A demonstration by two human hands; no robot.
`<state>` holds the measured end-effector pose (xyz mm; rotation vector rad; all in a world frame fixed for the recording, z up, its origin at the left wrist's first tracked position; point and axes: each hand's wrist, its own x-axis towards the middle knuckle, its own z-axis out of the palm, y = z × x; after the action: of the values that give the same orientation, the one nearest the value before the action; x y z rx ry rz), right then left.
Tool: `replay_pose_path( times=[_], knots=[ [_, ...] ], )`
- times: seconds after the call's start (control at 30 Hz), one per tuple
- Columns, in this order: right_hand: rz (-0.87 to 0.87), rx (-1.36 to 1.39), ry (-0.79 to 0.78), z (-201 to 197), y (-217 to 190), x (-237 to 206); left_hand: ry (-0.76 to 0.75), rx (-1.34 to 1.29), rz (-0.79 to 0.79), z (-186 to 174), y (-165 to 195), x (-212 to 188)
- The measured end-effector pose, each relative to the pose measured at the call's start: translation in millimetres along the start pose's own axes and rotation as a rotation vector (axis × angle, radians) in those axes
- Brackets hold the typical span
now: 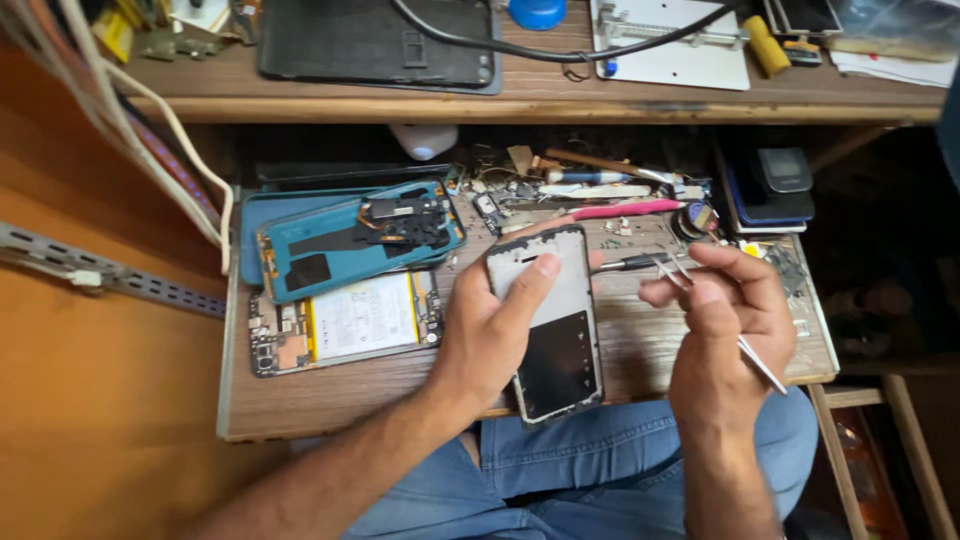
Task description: The person scrapes adhesive residue from the back of a disassembled smartphone using a metal spudger and a white plastic tool. The person works on the phone while seated, occasionally shifting the device's position on the workbench.
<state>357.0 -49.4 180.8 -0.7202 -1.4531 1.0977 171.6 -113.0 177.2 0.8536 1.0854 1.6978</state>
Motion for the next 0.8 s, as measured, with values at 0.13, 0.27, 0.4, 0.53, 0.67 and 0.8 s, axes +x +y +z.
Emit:
replay_pose_path(
  times=[0.13,0.27,0.4,0.53,0.67,0.8],
  knots=[
    [0.030,0.047,-0.002,25,1,1,0.004,-0.021,-0.018,-2,-2,-1],
    [0.052,-0.070,0.043,43,-5,-2,0.009,-0.013,0.008,-4,-6,-2],
    [-0.124,-0.251,-0.008,53,-9,-6,0.020,0.011,0.072,-4,-11,-2],
    [-0.181,-0.322,0.021,59,-9,-9,0.028,0.016,0.053,-4,-11,-4],
    [-0.145,-0.238,0.049,62,-10,-9,0.029,-0.028,0.098,-3,-11,-4],
    [-0.190,-0.286,0.041,64,-10,-10,0.040,-0.032,0.069,-3,-11,-4]
  ],
)
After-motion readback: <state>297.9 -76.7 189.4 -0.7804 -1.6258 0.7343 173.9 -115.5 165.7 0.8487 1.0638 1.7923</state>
